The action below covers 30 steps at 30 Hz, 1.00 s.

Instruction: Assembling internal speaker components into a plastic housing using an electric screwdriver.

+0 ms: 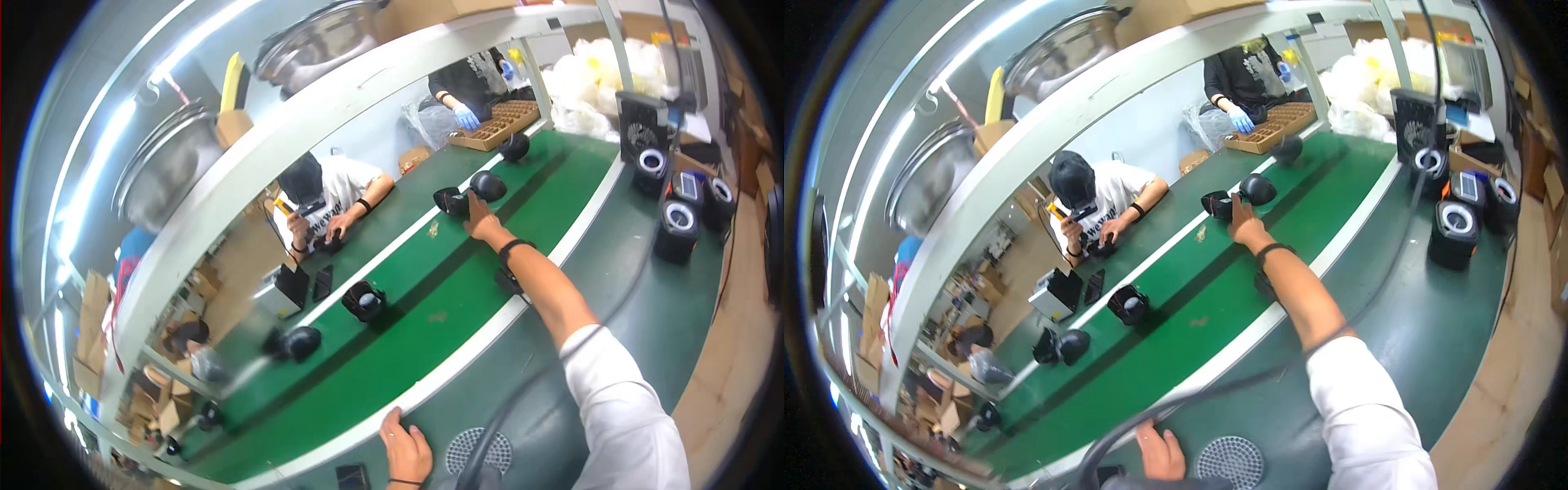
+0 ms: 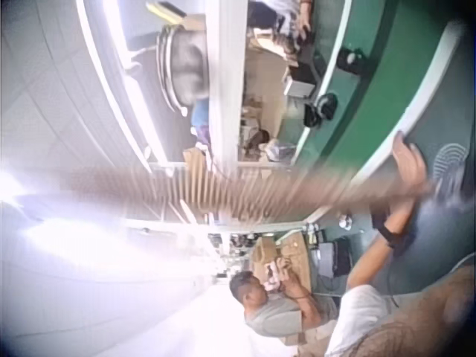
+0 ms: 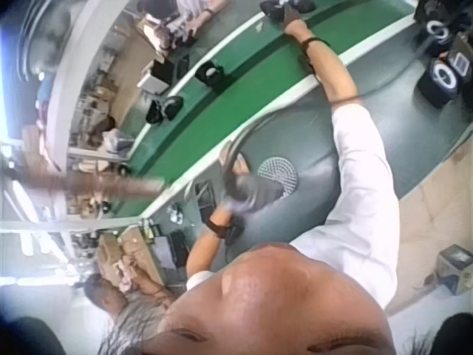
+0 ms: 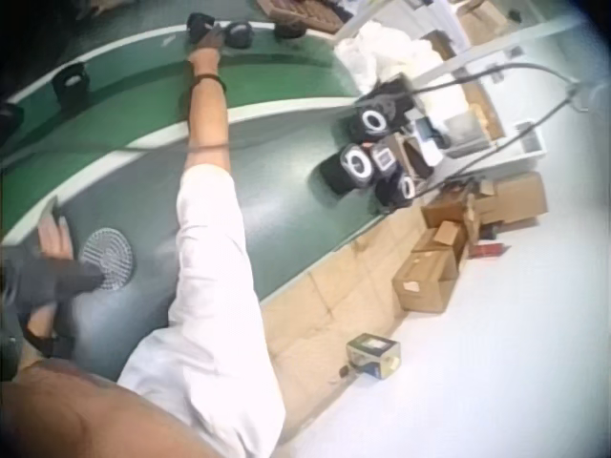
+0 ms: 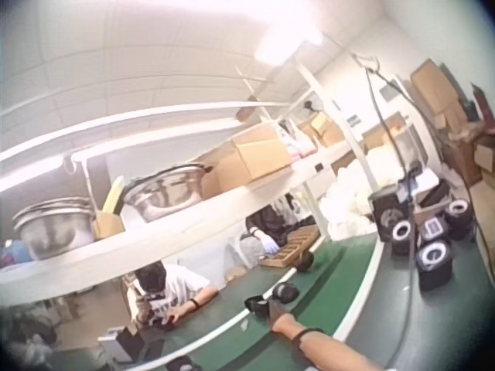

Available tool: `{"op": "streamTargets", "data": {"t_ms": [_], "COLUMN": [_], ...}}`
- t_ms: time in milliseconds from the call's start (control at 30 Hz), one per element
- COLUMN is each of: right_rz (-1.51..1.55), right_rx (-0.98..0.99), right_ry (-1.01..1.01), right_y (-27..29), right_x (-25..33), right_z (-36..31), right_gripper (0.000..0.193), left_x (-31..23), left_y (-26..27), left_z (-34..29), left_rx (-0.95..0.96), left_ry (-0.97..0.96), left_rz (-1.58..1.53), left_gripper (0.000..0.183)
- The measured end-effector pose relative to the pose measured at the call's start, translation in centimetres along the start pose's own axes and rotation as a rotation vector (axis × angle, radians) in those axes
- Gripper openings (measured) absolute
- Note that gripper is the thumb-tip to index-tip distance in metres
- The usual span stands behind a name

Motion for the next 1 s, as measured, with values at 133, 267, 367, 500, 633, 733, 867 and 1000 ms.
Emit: {"op": "streamTargets", "data": {"t_ms": [133,267,367,500,633,733,867,1000], "right_rz": [-0.061,-0.053,-0.046,-0.044,-0.06,-0.02,-0.041,-0.058], "right_rx": [-0.053,-0.149,-0.187,-0.201,-0.116,-0.07,-0.055,-0.107], "right_ry": [-0.212,-0.129,-0.02,0.152,0.379,0.509,0.51,0.561], "right_y": [-3.0,-2.8,-1.9,5.3,15.2,25.3,34.6,40.0], "right_x": [-2.9,-5.5,-3.4,-1.0,2.6,6.0,7.5,10.6], "right_z": [4.1,4.4,1.3,-5.1,-15.0,-25.4,-38.6,-50.7], "right_gripper": [0.065,0.042,0.035,0.029,0.026,0.027,0.026,0.019], "left_x": [-1.6,-2.0,-2.1,-0.1,-0.6,0.0,1.8,-10.0], "left_y": [-0.2,-1.3,-0.9,-1.9,-0.8,0.6,3.4,9.6], "left_z": [0.2,0.3,0.6,0.3,0.3,0.0,-1.4,-9.7], "left_rx": [0.012,0.016,0.07,0.094,0.038,-0.051,-0.12,0.218], "left_ry": [-0.006,-0.102,-0.067,-0.009,-0.089,-0.073,0.231,0.243], "left_rz": [0.083,0.114,0.089,0.027,0.101,-0.006,-0.582,-0.679], "left_gripper": [0.051,0.054,0.046,0.05,0.049,0.051,0.036,0.027]}}
Point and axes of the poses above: each hand's wrist, its own z-axis towards the middle knuckle, its own y-axis out of the back of the hand, x = y × z, the point moved 10 cm from there along z, towards the middle knuckle, and after that the axes turned 10 degrees about -x, right-handed, at the moved point
